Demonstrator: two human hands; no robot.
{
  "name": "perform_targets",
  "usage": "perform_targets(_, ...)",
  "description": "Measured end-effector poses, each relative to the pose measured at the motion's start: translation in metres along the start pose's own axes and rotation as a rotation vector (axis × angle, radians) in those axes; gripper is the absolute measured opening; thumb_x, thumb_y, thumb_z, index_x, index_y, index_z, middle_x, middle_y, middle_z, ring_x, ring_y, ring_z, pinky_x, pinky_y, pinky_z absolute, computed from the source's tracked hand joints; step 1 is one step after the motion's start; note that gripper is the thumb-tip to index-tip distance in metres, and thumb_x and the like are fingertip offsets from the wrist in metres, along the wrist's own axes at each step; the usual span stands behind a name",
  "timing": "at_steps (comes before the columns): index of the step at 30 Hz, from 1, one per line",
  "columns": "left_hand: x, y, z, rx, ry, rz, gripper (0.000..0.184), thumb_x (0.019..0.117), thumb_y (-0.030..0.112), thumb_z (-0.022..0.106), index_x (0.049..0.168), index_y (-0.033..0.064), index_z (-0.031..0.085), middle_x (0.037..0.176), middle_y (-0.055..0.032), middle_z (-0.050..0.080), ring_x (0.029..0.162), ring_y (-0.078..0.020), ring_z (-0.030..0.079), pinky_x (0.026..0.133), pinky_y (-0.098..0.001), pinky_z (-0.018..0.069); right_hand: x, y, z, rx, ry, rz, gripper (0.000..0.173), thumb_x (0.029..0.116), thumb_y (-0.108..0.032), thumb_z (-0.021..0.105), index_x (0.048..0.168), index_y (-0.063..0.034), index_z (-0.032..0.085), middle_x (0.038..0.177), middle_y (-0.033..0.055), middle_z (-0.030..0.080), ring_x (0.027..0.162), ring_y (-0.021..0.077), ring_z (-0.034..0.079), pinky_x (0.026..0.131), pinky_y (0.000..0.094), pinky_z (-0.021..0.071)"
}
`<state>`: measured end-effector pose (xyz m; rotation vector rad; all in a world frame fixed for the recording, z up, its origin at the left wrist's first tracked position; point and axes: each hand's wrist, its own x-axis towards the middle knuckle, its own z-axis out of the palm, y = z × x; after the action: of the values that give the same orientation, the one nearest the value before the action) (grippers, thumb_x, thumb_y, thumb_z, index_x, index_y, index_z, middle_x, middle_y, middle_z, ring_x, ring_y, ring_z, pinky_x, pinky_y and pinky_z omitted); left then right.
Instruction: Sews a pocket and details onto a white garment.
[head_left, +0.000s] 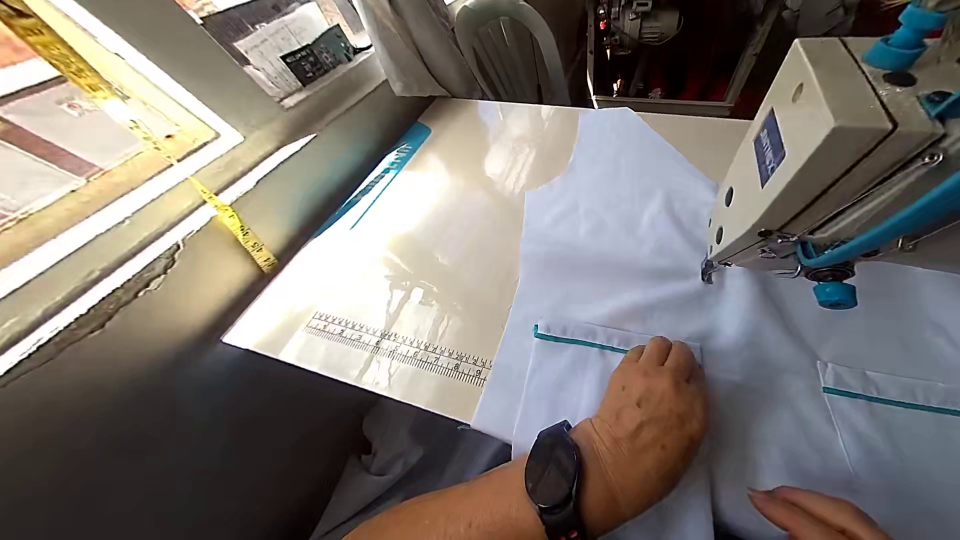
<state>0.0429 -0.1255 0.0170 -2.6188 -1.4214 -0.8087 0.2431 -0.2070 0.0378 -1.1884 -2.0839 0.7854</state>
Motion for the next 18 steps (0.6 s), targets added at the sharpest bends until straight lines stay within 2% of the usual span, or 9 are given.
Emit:
perform_targets(3, -0.012, 0.001, 0.001, 0.002, -0.002, 0.023, 0.025, 0.0927, 0.006, 0.056, 0.105, -0.0011, 0.076, 0.112, -0.0135, 0.075, 0.103, -0.0273, 0.073, 0.083, -0.0368, 0.0595, 0.051, 0.017, -0.005, -0.334, 0.080, -0.216, 0.035, 0.1065, -0.029, 0.054, 0.121, -0.0042, 0.072, 0.125, 0.0166, 0.072, 0.119, 0.0295, 0.065, 0.104, 0.0395, 0.0473)
perform_targets(5, -0.018, -0.004, -0.002, -0.064, 0.006, 0.066, 0.024, 0.0925, 0.003, 0.054, 0.099, -0.0018, 0.076, 0.115, -0.0154, 0.075, 0.109, -0.0284, 0.072, 0.091, -0.0369, 0.0582, 0.077, 0.049, 0.018, -0.524, 0.150, -0.353, 0.050, 0.1081, -0.044, 0.040, 0.125, -0.0109, 0.073, 0.130, 0.0074, 0.072, 0.125, 0.0288, 0.064, 0.102, 0.0441, 0.0490)
perform_targets(7, -0.026, -0.024, -0.013, -0.175, 0.010, 0.043, 0.022, 0.0958, 0.004, 0.054, 0.097, 0.0009, 0.075, 0.114, -0.0124, 0.075, 0.112, -0.0262, 0.071, 0.095, -0.0356, 0.0573, 0.087, 0.066, 0.028, -0.621, 0.125, -0.402, 0.059, 0.1066, -0.052, 0.035, 0.127, -0.0118, 0.072, 0.134, 0.0052, 0.070, 0.126, 0.0289, 0.063, 0.097, 0.0473, 0.0504)
perform_targets(10, -0.040, -0.078, -0.032, -0.016, 0.099, -0.199, 0.023, 0.0942, 0.023, 0.062, 0.105, 0.0073, 0.075, 0.101, -0.0077, 0.072, 0.096, -0.0258, 0.070, 0.078, -0.0410, 0.0579, 0.086, 0.068, 0.022, -0.632, 0.053, -0.388, 0.062, 0.1053, -0.059, 0.036, 0.131, -0.0150, 0.071, 0.138, 0.0024, 0.068, 0.131, 0.0274, 0.060, 0.099, 0.0464, 0.0465)
perform_targets(11, -0.046, -0.095, -0.038, 0.003, 0.088, -0.266, 0.025, 0.0918, 0.028, 0.065, 0.103, 0.0076, 0.075, 0.094, -0.0075, 0.069, 0.088, -0.0264, 0.068, 0.073, -0.0423, 0.0560, 0.085, 0.067, 0.021, -0.624, 0.046, -0.377, 0.062, 0.1049, -0.060, 0.037, 0.132, -0.0160, 0.071, 0.139, 0.0014, 0.067, 0.131, 0.0270, 0.059, 0.100, 0.0452, 0.0446)
perform_targets(13, -0.059, -0.115, -0.048, -0.034, 0.043, -0.318, 0.020, 0.0894, 0.033, 0.065, 0.087, 0.0149, 0.073, 0.081, 0.0020, 0.067, 0.078, -0.0151, 0.065, 0.069, -0.0317, 0.0540, 0.083, 0.062, 0.017, -0.623, 0.010, -0.346, 0.061, 0.1049, -0.059, 0.039, 0.134, -0.0156, 0.069, 0.141, 0.0019, 0.066, 0.134, 0.0273, 0.056, 0.102, 0.0449, 0.0426)
perform_targets(15, -0.068, -0.118, -0.052, -0.065, 0.041, -0.260, 0.021, 0.0909, 0.035, 0.063, 0.083, 0.0177, 0.072, 0.086, 0.0040, 0.067, 0.085, -0.0117, 0.064, 0.074, -0.0272, 0.0525, 0.082, 0.057, 0.014, -0.625, -0.036, -0.310, 0.060, 0.1049, -0.058, 0.040, 0.136, -0.0140, 0.068, 0.143, 0.0039, 0.064, 0.136, 0.0286, 0.055, 0.103, 0.0461, 0.0417)
perform_targets(17, -0.072, -0.116, -0.052, -0.069, 0.036, -0.177, 0.021, 0.0955, 0.030, 0.059, 0.084, 0.0157, 0.069, 0.098, -0.0013, 0.070, 0.096, -0.0166, 0.066, 0.082, -0.0310, 0.0537, 0.082, 0.054, 0.012, -0.625, -0.072, -0.283, 0.060, 0.1052, -0.057, 0.041, 0.137, -0.0131, 0.067, 0.144, 0.0052, 0.063, 0.137, 0.0296, 0.054, 0.104, 0.0468, 0.0409)
perform_targets(18, -0.072, -0.116, -0.051, -0.081, 0.037, -0.157, 0.019, 0.0962, 0.028, 0.057, 0.085, 0.0150, 0.066, 0.096, -0.0011, 0.071, 0.094, -0.0155, 0.067, 0.081, -0.0298, 0.0542, 0.082, 0.052, 0.011, -0.622, -0.088, -0.272, 0.060, 0.1052, -0.056, 0.042, 0.138, -0.0124, 0.066, 0.145, 0.0060, 0.063, 0.137, 0.0305, 0.054, 0.105, 0.0473, 0.0405)
